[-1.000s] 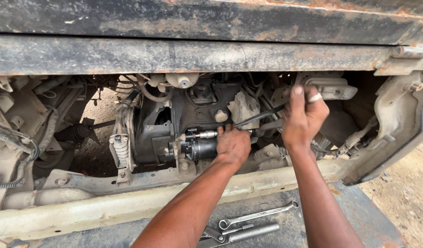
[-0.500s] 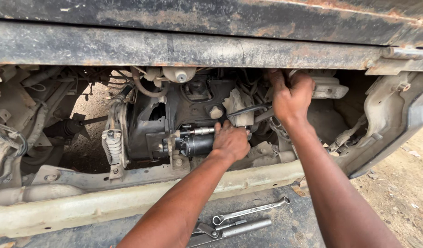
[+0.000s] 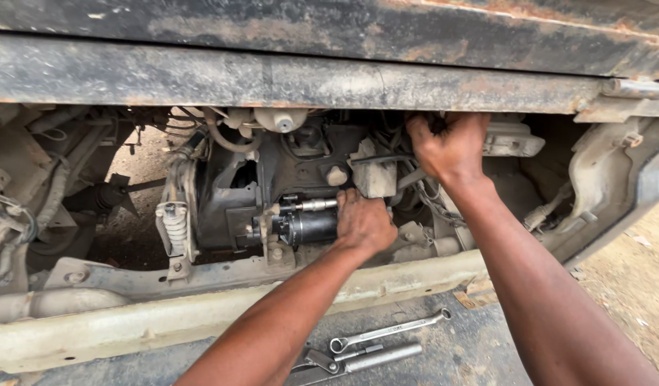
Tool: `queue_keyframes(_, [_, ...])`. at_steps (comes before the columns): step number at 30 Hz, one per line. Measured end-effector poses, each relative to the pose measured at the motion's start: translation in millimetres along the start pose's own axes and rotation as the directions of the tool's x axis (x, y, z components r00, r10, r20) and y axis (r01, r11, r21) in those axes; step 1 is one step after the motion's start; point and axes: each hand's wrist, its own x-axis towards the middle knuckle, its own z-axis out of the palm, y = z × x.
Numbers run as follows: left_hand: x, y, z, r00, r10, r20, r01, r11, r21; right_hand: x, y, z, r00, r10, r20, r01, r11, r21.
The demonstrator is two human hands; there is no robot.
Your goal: The person uses a wrench to tighten bolts on a cylindrical mechanical component, likely a starter motor, located under the front of a vehicle. The person works from underneath the vehicle, manipulating the tool with both hands to secure the part.
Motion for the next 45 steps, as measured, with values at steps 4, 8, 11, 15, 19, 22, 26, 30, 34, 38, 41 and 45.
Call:
queue_keyframes(4, [2, -3, 4, 0.988, -0.006, 0.157, 0.001, 1.000, 0.030, 4, 2, 1, 0.995, -0.095, 0.008, 0.095, 0.989, -0.117])
queue_keyframes(8, [2, 4, 4, 0.981, -0.019, 0.194, -0.001, 0.995, 0.100, 7, 5, 0, 0.993, -0.081, 0.087, 0.097, 0.976, -0.193])
queue_keyframes(11, [5, 5, -1, 0.986, -0.010, 0.166, -0.011, 0.992, 0.123, 12, 8, 5, 0.985, -0.139, 0.101, 0.161, 0.954, -0.255])
queue_keyframes(15, [1, 5, -1, 0.986, -0.021, 0.165, 0.011, 0.998, 0.059, 8, 20, 6, 0.988, -0.091, 0.124, 0.124, 0.948, -0.293])
queue_keyframes(19, [-1, 7, -7, 0.978, -0.031, 0.205, 0.014, 0.996, 0.087, 7, 29, 10, 0.988, -0.075, 0.132, 0.111, 0.950, -0.292])
queue_keyframes(22, [2, 7, -9, 0.987, -0.033, 0.156, 0.011, 0.990, 0.140, 13, 38, 19, 0.974, -0.067, 0.216, 0.112, 0.973, -0.202])
queue_keyframes(26, [7, 2, 6, 0.988, -0.035, 0.152, 0.011, 0.987, 0.158, 18, 57, 48, 0.963, 0.027, 0.268, 0.090, 0.905, -0.416])
queue_keyframes(30, [10, -3, 30, 0.999, 0.005, -0.049, 0.002, 0.991, 0.134, 29, 84, 52, 0.917, 0.244, 0.316, -0.066, 0.873, -0.484])
queue_keyframes(34, [12, -19, 36, 0.999, 0.047, 0.004, -0.047, 0.986, 0.160, 0, 69, 31, 0.997, 0.050, 0.065, -0.045, 0.996, -0.077])
queue_keyframes(38, [8, -40, 28, 0.986, 0.115, 0.122, -0.137, 0.972, 0.193, -60, 14, -2, 0.929, 0.320, -0.184, -0.216, 0.877, 0.430])
queue_keyframes(41, [4, -50, 16, 0.977, 0.179, 0.121, -0.199, 0.962, 0.185, -102, -23, -14, 0.948, 0.289, -0.131, -0.236, 0.918, 0.318])
queue_keyframes(45, [-4, -48, 4, 0.979, 0.196, 0.058, -0.203, 0.958, 0.200, -119, -25, -7, 0.768, 0.617, 0.172, -0.640, 0.749, 0.170])
